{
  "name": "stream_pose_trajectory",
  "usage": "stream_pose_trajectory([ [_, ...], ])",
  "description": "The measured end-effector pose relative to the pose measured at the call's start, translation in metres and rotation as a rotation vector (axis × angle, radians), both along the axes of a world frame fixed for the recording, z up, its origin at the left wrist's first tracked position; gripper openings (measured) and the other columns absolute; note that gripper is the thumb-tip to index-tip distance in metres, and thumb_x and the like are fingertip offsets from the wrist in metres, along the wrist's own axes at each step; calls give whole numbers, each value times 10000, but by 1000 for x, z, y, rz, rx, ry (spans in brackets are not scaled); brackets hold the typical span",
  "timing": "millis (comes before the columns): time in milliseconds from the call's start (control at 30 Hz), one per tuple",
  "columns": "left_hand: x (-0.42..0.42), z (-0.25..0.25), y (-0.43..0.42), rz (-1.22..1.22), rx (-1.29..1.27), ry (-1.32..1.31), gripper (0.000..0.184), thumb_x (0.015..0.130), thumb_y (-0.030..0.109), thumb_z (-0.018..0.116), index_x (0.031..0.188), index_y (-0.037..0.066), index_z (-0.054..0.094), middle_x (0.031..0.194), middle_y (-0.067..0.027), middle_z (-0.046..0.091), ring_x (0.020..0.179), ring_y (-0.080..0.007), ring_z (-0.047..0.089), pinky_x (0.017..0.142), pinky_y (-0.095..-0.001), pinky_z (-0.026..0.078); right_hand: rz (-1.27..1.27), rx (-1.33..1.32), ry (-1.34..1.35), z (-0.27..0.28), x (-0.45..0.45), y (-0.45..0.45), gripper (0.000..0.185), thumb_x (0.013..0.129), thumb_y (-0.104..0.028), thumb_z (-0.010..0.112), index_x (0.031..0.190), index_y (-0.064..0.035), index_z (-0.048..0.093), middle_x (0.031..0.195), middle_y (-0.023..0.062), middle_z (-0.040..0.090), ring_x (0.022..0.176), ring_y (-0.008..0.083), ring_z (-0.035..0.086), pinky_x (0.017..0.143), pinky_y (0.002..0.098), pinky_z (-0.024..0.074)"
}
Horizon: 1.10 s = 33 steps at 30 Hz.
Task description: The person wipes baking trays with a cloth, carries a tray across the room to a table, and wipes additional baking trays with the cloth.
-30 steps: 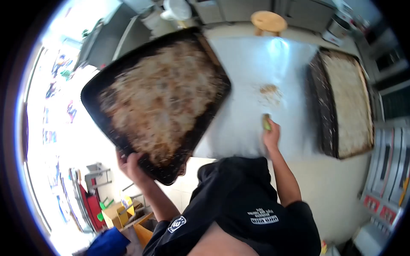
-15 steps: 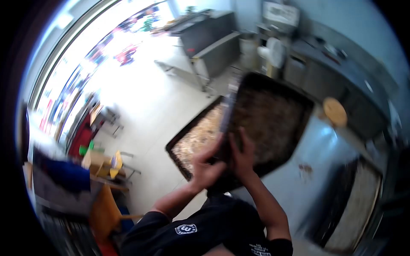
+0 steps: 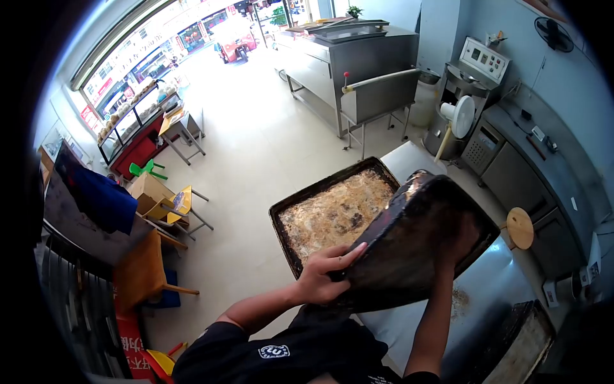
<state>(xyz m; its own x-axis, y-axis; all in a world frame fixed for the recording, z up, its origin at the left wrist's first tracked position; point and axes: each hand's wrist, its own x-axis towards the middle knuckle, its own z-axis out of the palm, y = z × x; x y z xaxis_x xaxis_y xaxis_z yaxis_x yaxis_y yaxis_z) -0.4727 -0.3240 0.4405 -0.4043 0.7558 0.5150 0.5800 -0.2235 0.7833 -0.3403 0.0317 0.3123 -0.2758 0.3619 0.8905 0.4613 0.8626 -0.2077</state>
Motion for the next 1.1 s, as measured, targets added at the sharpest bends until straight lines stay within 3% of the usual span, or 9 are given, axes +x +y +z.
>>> stream_pose_trajectory([
  [100,-1,-6,-15,34,-136,-87,820,701,-43,634,1499,131,555,998,-153,646,878,-283,658,807,-332,513,103,-749,328,-109,60,40,452,992,-161,609,1406,16,577,1434,160,599,1296,295,573,1099,387,453],
  [200,3,-13,-3,59,40,-54,825,696,-28,633,1503,123,549,973,-148,641,864,-278,652,794,-329,506,187,-1014,433,-81,74,28,455,1008,-144,576,1430,22,552,1453,148,582,1343,263,537,1139,379,418],
  [333,21,4,14,125,-99,-30,819,666,-43,625,1476,68,562,1036,-179,684,888,-302,681,821,-337,518,640,-792,466,37,20,-53,521,1010,-62,528,1521,0,454,1525,150,521,1373,267,517,1191,367,338],
  [433,37,11,28,105,-101,4,722,781,44,716,1484,82,555,1013,-163,671,876,-277,669,806,-336,516,796,-724,517,132,-18,-112,483,1020,-2,507,1501,-3,473,1482,152,552,1340,229,541,1162,358,382],
  [500,43,13,35,99,-116,29,667,869,193,783,1487,90,554,952,-146,641,825,-253,632,756,-346,505,850,-802,587,150,-25,-117,500,1022,-5,504,1518,-4,447,1487,155,544,1331,222,545,1153,353,395],
  [600,49,20,40,76,-108,105,683,863,224,801,1487,93,556,894,-135,605,770,-247,594,707,-359,482,1124,-1009,765,171,-22,-131,536,1001,16,481,1532,17,419,1497,158,530,1321,216,550,1127,351,425],
  [667,47,13,44,66,-53,127,694,861,250,807,1491,104,554,866,-133,581,749,-253,579,683,-362,464,1303,-1115,821,173,-20,-141,543,984,33,465,1526,30,426,1498,153,529,1324,222,548,1124,355,429],
  [933,47,3,42,64,-14,55,672,880,255,791,1487,90,555,910,-150,615,771,-281,603,720,-362,489,1155,-1127,500,159,6,-153,566,930,53,430,1495,50,457,1460,161,557,1322,240,555,1130,360,410],
  [1100,31,-7,49,127,59,23,657,888,244,783,1482,76,557,937,-149,637,792,-264,624,747,-349,499,1079,-953,64,68,30,-187,505,889,6,427,1366,64,583,1292,171,669,1211,270,631,1062,366,458],
])
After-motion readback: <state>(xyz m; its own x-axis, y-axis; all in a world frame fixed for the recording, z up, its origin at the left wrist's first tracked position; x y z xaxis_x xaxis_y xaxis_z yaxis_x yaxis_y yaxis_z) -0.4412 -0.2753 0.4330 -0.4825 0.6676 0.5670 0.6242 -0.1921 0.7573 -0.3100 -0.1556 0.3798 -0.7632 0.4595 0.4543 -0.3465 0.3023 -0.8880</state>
